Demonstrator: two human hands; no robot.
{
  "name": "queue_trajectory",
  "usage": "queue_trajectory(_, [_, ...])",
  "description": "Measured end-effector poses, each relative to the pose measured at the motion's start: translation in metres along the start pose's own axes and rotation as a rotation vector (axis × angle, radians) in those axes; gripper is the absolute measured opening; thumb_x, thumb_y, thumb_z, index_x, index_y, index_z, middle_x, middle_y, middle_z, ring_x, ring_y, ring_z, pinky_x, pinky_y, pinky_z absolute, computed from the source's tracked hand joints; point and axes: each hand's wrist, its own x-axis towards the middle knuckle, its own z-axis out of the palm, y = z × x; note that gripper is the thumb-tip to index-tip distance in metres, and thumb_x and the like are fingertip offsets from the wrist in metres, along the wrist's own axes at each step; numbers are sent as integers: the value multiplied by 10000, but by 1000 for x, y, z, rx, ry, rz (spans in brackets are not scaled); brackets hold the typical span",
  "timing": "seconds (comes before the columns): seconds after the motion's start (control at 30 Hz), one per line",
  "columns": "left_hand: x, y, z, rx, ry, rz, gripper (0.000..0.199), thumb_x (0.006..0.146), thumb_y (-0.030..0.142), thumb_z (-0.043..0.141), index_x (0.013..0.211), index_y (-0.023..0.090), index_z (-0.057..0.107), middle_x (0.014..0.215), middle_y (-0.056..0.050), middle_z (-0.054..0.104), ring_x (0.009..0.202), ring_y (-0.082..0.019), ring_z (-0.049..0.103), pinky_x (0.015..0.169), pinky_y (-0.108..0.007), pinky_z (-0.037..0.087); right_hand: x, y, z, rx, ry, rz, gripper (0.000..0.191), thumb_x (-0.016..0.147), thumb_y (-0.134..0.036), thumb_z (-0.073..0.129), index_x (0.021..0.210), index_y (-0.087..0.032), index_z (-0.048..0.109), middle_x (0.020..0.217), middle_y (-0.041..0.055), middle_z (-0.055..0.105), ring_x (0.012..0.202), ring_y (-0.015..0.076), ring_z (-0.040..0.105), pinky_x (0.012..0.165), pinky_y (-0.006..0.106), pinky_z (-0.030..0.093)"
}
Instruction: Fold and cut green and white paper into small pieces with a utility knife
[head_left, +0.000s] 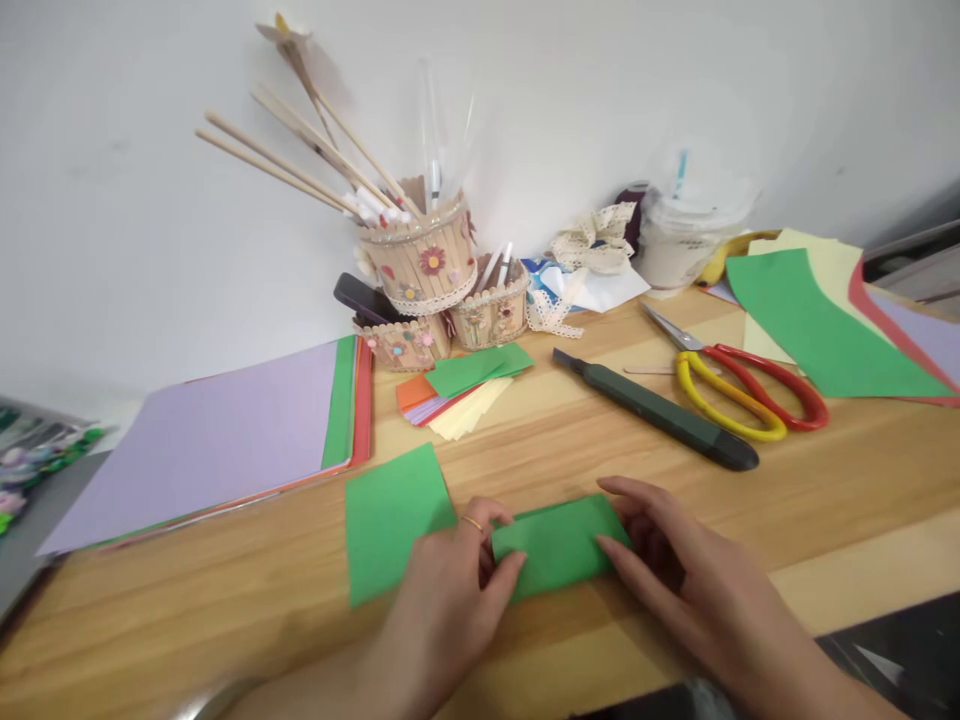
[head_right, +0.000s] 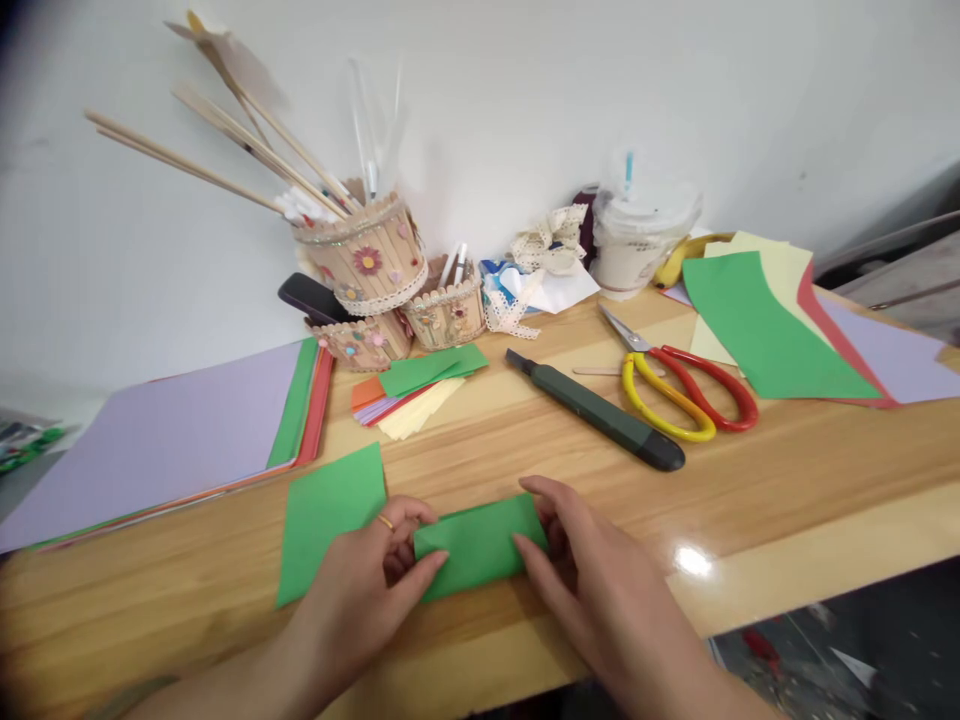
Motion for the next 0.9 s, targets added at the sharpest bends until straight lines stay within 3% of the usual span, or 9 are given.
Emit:
queue_trajectory(0.13, [2, -4, 2, -1, 11, 26, 66, 782, 168, 563, 841, 195, 554, 497, 80, 491, 430, -113, 508, 456, -185, 349, -2, -7, 4, -126, 93, -151, 108, 913, -267, 470, 952, -223, 560, 794, 15, 659, 660, 127, 656, 561, 213, 528])
queue_trajectory(0.3, [3, -7, 2, 56, 92, 245, 98, 782, 124, 538, 706, 180, 562, 545, 50, 522, 434, -83, 489, 434, -160, 350, -5, -9, 5, -216, 129, -200, 148, 919, -240, 466, 882, -214, 607, 839, 35, 654, 729, 131, 661, 642, 222, 538])
queue_trajectory(0.57, [0, -11, 0, 162, 209, 452, 183, 862, 105, 463, 803, 176, 621, 677, -1, 623, 502, -93, 555, 481, -168, 427, -10, -2, 4, -248, 109, -217, 149, 909, -247, 504, 931, -210, 646, 884, 45, 678, 763, 136, 674, 672, 208, 547])
queue_trajectory(0.8, [-1, -27, -4, 202, 129, 475, 138, 911, 121, 512, 946, 208, 614, 784, 1, 651, 667, -119, 642, 607, -187, 498, -17, 5, 5, -278, 88, -175, 224, 951, -280, 435, 970, -225, 651, 897, 50, 685, 775, 135, 671, 675, 219, 545])
queue_trajectory(0.9, [-2, -29, -5, 204, 99, 487, 144, 908, 121, 513, 953, 212, 616, 775, 5, 645, 659, -113, 643, 598, -176, 498, -19, 9, 5, -309, 14, -246, 259, 959, -283, 414, 994, -225, 664, 908, 46, 695, 836, 140, 672, 705, 209, 540])
